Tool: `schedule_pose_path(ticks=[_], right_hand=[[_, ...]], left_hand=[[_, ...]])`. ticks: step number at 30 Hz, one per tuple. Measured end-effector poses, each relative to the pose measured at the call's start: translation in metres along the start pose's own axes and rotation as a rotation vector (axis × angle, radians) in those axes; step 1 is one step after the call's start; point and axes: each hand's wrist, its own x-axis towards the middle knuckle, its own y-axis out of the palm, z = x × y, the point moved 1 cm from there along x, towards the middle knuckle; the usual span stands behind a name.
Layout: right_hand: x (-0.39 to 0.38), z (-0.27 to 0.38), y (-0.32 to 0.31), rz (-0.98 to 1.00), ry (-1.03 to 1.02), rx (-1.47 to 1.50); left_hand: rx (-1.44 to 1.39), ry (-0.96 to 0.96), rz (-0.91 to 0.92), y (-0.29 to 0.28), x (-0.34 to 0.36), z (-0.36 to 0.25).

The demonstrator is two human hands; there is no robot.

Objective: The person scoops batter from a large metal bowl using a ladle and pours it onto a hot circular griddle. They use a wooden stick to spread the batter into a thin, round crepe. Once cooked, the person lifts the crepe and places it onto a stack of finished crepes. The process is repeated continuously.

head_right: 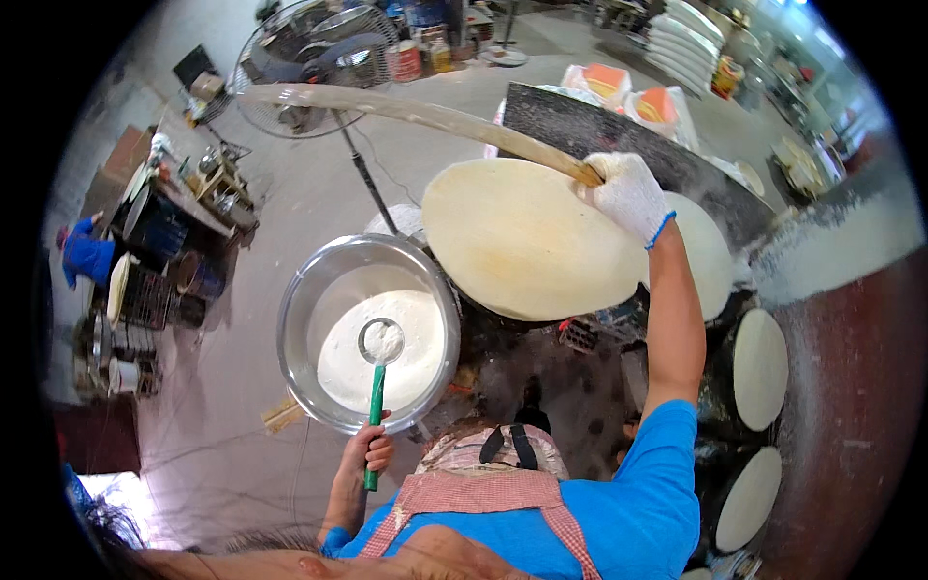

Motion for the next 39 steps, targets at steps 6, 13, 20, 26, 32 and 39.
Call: schedule_pose_path(ticks=[6, 13, 20, 26, 32, 39], right_hand=[[-0.058, -0.004, -0.058, -0.115, 0.207, 0.104], [-0.214, -0.058, -0.052, -0.406, 0.620, 0.126], [-0.511, -0.041, -0.088, -0.760, 1.102, -0.219], [-0.815, 0.058, -0.100, -1.199, 1.484, -0.245], [-1.074, 0.187, -0.114, -1.466, 1.876, -0.500], [-1.167, 0.351, -0.225, -0.755, 2.137, -1.455]], left_hand=[[0.183, -0.130, 0.029, -0.021, 0.010, -0.014], [0.220, -0.417, 0.000, 0.001, 0.051, -0.008], [0.660, -0.798, 0.063, 0.095, 0.100, 0.090], [0.890, -1.119, 0.123, 0.137, 0.095, 0.262], [1.026, -1.386, 0.168, 0.163, 0.068, 0.397], [1.112, -1.683, 0.125, 0.183, 0.031, 0.505]])
